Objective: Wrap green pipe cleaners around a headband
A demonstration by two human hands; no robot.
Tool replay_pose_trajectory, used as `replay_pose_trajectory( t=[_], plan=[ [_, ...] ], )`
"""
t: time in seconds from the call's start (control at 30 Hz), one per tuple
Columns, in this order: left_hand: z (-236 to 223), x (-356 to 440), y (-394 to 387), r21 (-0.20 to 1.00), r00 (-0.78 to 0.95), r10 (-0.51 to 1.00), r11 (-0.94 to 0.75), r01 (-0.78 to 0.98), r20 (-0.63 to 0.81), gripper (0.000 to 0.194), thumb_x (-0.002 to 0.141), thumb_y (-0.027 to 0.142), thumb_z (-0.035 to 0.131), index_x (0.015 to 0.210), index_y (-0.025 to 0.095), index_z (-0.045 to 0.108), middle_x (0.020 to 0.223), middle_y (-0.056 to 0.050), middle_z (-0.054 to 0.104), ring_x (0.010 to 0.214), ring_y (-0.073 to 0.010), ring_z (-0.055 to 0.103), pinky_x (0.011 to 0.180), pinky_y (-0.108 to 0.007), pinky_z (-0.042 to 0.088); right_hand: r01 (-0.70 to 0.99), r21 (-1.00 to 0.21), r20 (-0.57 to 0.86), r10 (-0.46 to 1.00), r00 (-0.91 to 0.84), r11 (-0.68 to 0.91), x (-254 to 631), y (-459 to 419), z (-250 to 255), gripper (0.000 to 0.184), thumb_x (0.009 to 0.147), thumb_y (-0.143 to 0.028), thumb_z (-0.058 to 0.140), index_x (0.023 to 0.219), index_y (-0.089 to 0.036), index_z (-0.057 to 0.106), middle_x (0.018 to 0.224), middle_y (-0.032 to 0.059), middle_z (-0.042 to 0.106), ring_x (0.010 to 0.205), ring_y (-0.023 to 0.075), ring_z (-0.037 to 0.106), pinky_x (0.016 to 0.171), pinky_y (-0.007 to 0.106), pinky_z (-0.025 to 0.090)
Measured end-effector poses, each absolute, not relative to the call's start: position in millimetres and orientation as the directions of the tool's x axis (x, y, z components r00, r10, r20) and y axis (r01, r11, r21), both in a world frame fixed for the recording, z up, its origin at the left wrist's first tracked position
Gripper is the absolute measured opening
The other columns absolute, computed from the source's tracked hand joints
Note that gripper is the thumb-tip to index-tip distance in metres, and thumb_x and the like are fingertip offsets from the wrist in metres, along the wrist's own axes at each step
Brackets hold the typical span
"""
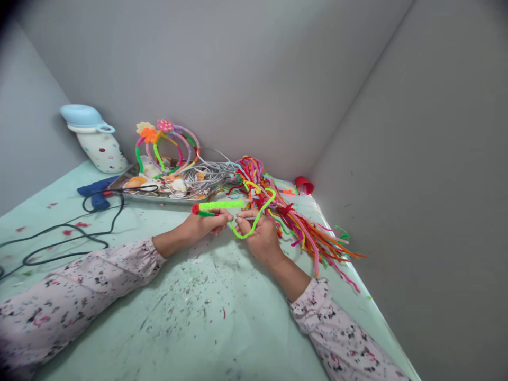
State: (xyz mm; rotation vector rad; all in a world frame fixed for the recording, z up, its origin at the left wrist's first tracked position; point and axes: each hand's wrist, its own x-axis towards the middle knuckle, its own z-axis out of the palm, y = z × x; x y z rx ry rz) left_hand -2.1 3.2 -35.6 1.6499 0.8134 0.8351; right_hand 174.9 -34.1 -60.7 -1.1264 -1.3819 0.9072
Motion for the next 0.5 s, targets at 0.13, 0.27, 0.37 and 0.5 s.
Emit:
replay_pose_trajectory(
  t=[0.13, 0.27, 0.37, 0.5],
  plan=[
    [-38.4, -0.2, 3.2, 0.973, 0.508, 0.853, -0.204, 0.109, 0.122, 0.026, 0.079, 0.025, 0.055, 0.056, 0.015, 0.051, 0.049, 0.002, 0.046, 0.049, -0.0084, 0.042, 0.051, -0.023, 0.032, 0.165, -0.951, 0.266, 0.964, 0.018, 0.26, 173.7, -35.3, -57.9, 0.018, 0.081, -0.038, 0.063, 0.087, -0.02, 0.064, 0.065, 0.0013, 0.068, 0.056, 0.0161, 0.064, 0.056, 0.029, 0.053],
    [-39.9, -0.1, 3.5, 0.968, 0.484, 0.864, -0.224, 0.115, 0.142, 0.028, 0.079, 0.029, 0.058, 0.056, 0.016, 0.05, 0.048, 0.002, 0.048, 0.047, -0.0082, 0.041, 0.048, -0.024, 0.03, 0.184, -0.955, 0.239, 0.971, 0.015, 0.232, 173.2, -35.8, -53.8, 0.02, 0.081, -0.038, 0.062, 0.085, -0.018, 0.064, 0.065, 0.0025, 0.069, 0.055, 0.0156, 0.064, 0.053, 0.027, 0.053],
    [-38.1, -0.8, 4.2, 0.982, 0.496, 0.861, -0.173, 0.078, 0.112, 0.027, 0.081, 0.033, 0.057, 0.062, 0.015, 0.054, 0.051, 0.0, 0.053, 0.048, -0.0091, 0.044, 0.048, -0.024, 0.031, 0.205, -0.948, 0.255, 0.966, 0.044, 0.241, 173.6, -34.8, -53.2, 0.019, 0.081, -0.037, 0.063, 0.086, -0.019, 0.063, 0.065, 0.0021, 0.069, 0.055, 0.0156, 0.064, 0.053, 0.027, 0.052],
    [-36.4, -1.6, 5.4, 0.99, 0.525, 0.847, -0.132, 0.046, 0.088, 0.022, 0.082, 0.03, 0.054, 0.067, 0.014, 0.056, 0.053, -0.001, 0.054, 0.047, -0.0093, 0.046, 0.047, -0.024, 0.031, 0.25, -0.935, 0.276, 0.959, 0.066, 0.252, 173.9, -32.5, -54.2, 0.019, 0.081, -0.037, 0.061, 0.083, -0.019, 0.063, 0.065, 0.0026, 0.069, 0.054, 0.0161, 0.063, 0.052, 0.027, 0.052]
  ],
)
